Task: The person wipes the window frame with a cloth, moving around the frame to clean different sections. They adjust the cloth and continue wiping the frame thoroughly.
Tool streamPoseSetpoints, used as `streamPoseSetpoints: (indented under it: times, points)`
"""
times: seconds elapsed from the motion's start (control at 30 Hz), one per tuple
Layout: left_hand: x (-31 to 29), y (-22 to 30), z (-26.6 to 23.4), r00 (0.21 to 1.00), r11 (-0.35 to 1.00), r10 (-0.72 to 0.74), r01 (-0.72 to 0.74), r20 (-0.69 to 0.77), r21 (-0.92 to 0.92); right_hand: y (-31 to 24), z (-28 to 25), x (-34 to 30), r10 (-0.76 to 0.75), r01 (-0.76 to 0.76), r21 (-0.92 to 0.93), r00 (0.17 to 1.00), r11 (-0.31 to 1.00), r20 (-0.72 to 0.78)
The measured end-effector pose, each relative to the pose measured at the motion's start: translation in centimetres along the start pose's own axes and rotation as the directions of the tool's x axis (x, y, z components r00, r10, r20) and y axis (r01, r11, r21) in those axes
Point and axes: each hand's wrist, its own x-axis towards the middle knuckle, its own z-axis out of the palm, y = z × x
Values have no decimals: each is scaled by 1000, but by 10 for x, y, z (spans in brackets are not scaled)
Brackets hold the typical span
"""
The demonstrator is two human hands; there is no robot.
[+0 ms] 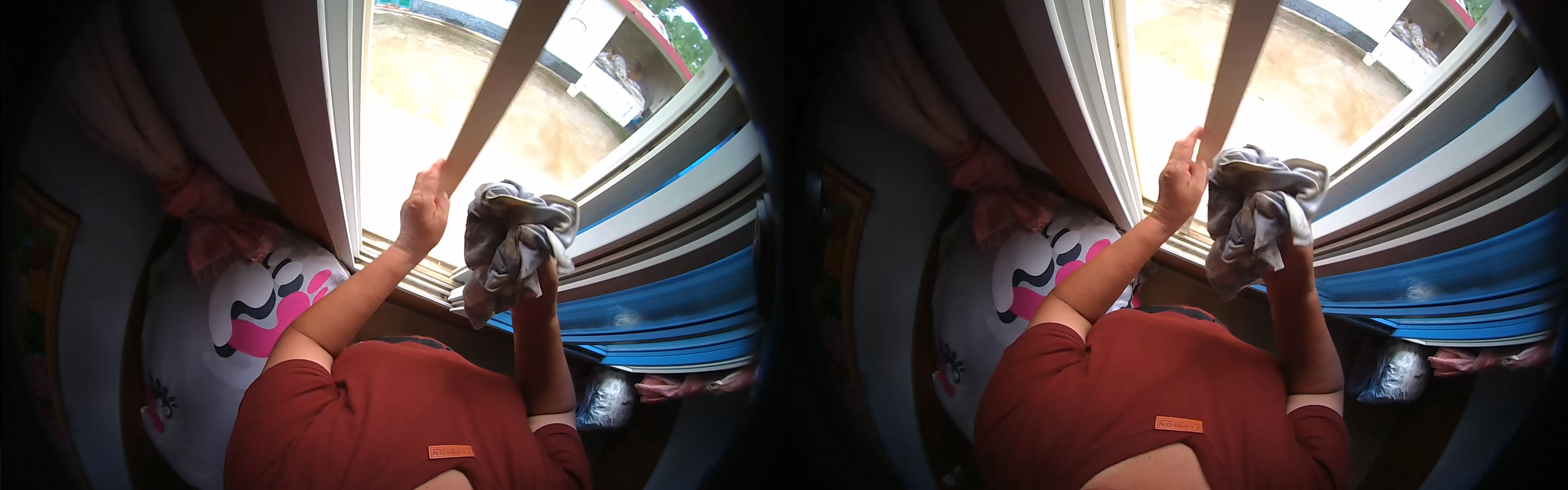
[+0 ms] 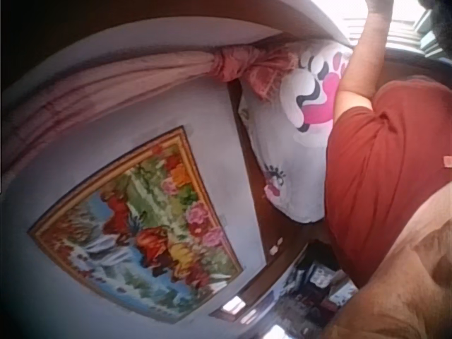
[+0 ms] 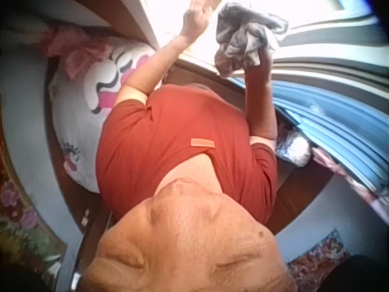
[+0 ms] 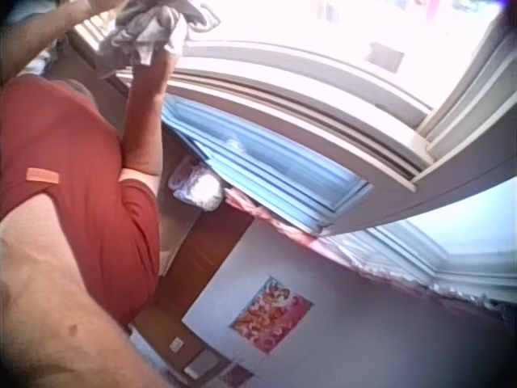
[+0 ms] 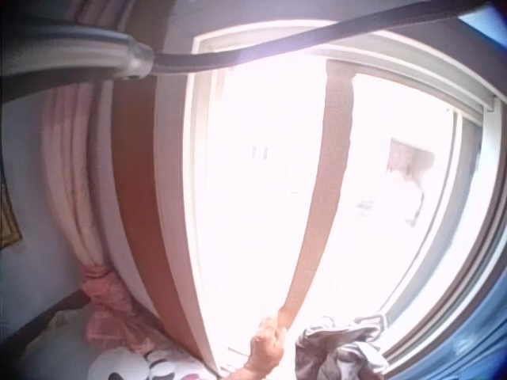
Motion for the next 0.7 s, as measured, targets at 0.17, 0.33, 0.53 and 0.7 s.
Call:
streamPoseSetpoints:
  times: [0.17, 0.33, 0.53, 0.7]
  points:
    - [-5, -7, -12, 971, 891, 128, -22, 204, -453, 27, 17, 16, -114, 119, -62, 990, 991, 77]
    - [-9, -28, -76, 782, 238, -380, 598, 493, -765, 39, 65, 51, 40, -48, 236, 998, 971, 40]
    - [2, -39, -91, 791, 304, -444, 575, 421, -760, 99, 80, 108, 62, -124, 428, 986, 895, 156]
    - [5, -61, -74, 714, 358, -558, 668, 424, -653, 102, 116, 199, 175, -183, -21, 963, 983, -202]
